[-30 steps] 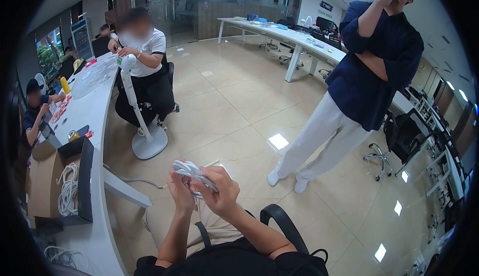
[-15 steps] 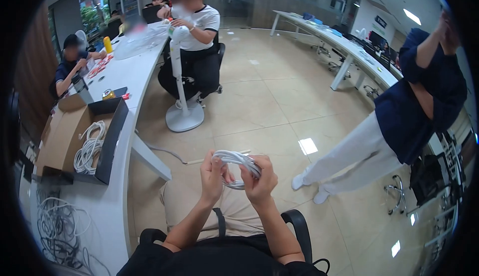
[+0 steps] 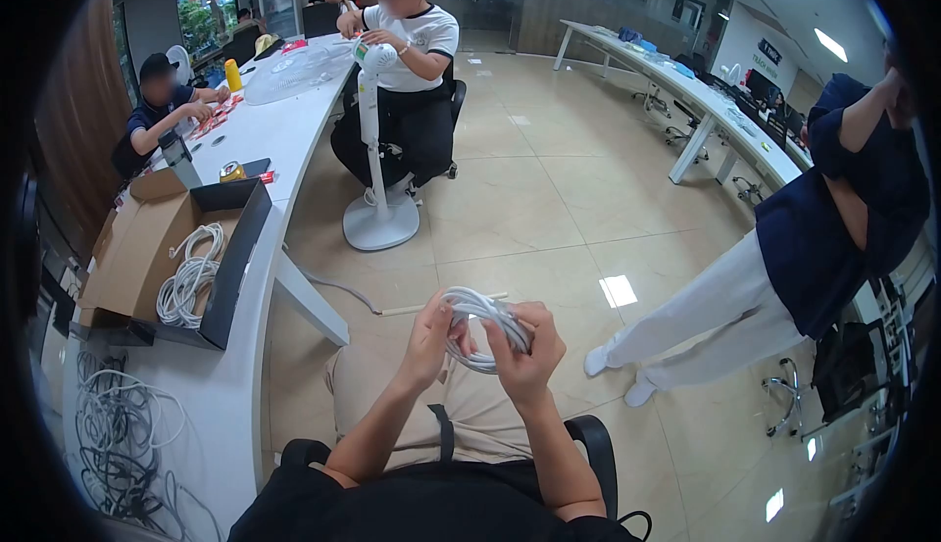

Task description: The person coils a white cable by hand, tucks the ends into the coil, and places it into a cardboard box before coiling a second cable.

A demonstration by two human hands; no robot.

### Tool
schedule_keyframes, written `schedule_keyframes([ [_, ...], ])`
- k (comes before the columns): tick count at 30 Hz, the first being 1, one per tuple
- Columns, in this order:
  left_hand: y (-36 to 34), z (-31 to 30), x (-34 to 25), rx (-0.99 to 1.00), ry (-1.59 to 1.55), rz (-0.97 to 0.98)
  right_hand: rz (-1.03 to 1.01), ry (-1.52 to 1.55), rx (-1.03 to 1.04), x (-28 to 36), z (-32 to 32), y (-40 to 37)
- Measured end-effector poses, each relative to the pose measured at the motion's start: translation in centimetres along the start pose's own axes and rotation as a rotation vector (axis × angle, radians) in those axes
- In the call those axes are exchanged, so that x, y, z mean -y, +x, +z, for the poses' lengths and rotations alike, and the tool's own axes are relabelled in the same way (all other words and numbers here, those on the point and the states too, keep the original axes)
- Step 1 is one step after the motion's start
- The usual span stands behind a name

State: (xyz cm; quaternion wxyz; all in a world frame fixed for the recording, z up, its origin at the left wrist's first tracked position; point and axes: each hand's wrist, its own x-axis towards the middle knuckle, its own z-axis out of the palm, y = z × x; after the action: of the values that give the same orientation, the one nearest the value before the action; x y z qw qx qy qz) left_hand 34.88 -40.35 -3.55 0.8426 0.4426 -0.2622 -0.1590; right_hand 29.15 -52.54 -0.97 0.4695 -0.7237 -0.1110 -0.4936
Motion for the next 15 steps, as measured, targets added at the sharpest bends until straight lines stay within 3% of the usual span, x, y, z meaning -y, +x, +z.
schedule_keyframes([
  [3, -0.9, -0.8, -1.9, 0.016, 0.325, 0.132, 0.199, 0.141, -0.043, -0.2, -0.2, -0.8],
  [4, -1.5, -2.5, -3.2, 0.008, 0.513, 0.096, 0.248, 0.171, -0.057, -0.1, -0.3, -1.0],
  [6, -2.6, -4.4, -7.6, -0.218, 1.094, 0.427, 0.126, 0.145, -0.098, -0.1, -0.6, -0.8],
  [9, -6.2, -9.0, -13.1, -0.725, 1.599, 0.615, 0.078, 0.074, -0.133, -0.7, -1.8, -0.6],
  [13, -12.0, -12.4, -16.8, -1.321, 2.197, 0.303, 0.131, 0.039, -0.234, -1.6, -2.4, 0.2],
  [15, -13.8, -13.4, -15.4, -1.395, 2.084, 0.012, 0.159, 0.028, -0.277, -1.2, -1.9, 0.9],
])
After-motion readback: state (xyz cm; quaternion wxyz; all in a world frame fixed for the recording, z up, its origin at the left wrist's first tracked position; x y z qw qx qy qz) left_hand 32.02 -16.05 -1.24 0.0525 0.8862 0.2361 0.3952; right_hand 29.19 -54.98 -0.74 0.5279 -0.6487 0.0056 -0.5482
